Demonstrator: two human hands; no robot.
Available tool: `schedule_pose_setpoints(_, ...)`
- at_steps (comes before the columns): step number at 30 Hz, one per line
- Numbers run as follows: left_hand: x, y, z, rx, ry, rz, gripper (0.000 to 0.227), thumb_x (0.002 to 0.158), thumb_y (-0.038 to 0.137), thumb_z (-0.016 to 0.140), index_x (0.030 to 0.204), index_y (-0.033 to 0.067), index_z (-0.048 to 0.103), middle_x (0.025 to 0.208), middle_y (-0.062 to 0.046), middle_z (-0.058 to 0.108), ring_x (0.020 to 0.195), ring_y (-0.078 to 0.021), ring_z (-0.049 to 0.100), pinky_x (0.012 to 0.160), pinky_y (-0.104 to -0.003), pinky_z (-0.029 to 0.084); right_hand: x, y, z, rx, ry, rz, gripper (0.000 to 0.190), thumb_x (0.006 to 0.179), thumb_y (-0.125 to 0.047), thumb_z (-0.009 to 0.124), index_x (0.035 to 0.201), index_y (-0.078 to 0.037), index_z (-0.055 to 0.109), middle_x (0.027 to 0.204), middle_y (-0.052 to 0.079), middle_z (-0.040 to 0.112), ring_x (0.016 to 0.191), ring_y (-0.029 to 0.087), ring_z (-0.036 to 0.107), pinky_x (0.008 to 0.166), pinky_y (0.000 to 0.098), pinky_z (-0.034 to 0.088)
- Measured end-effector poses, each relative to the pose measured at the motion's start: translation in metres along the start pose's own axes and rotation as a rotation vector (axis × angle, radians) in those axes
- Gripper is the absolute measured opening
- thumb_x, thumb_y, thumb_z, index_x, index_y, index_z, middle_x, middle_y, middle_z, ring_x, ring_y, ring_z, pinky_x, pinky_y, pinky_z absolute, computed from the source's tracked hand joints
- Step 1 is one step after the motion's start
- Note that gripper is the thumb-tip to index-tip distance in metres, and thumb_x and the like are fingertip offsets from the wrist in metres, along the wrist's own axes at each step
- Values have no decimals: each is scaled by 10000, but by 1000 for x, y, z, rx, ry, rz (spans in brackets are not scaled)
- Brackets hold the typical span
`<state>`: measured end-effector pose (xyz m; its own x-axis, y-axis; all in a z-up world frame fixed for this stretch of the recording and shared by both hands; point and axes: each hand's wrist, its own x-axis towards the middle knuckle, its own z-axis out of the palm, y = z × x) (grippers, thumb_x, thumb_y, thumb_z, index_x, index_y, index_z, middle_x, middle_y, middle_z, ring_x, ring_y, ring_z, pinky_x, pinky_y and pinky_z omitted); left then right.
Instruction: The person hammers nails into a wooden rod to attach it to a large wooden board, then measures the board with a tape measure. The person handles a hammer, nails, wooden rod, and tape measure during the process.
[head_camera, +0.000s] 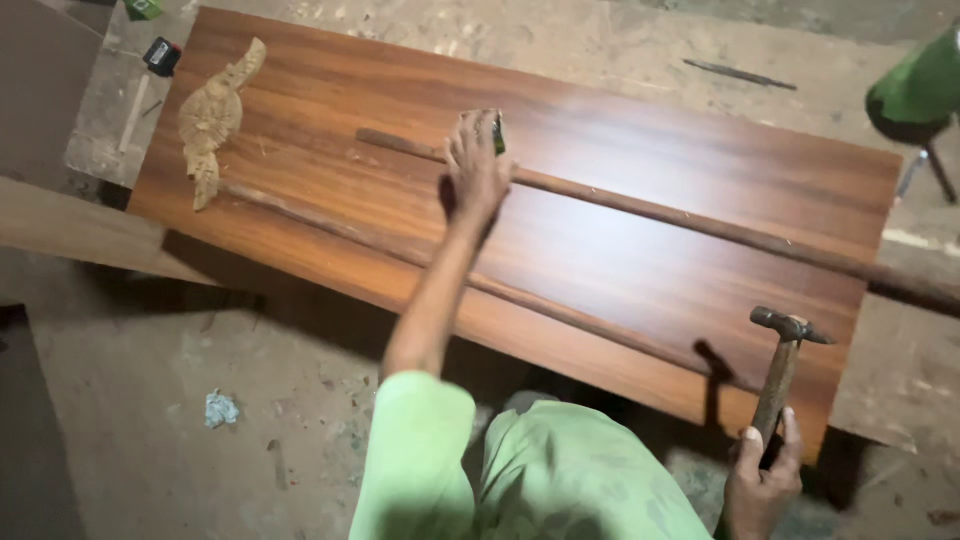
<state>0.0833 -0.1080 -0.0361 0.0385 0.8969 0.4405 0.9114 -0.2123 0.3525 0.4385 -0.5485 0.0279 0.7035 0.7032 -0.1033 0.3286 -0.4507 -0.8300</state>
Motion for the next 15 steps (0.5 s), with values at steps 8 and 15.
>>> schedule_pose_setpoints(8,65,-73,37,-170,-206,113,541,792,86,821,1278,233,634,1223,-51,696,1186,-330,598,953,-458,548,10,-31,57,284,-105,-197,456,1161,-44,580,1591,0,439,1079,91,604,845,131,555,752,280,477)
schedule_pose_setpoints(15,-22,-6,20,-323,-414,373,688,715,-13,825,1320,201,577,1077,-80,678,1030,-256,617,786,-362,602,10,-59,69,293,-153,-89,521,1149,-36,536,1628,-13,330,1108,69,612,858,124,565,784,298,487)
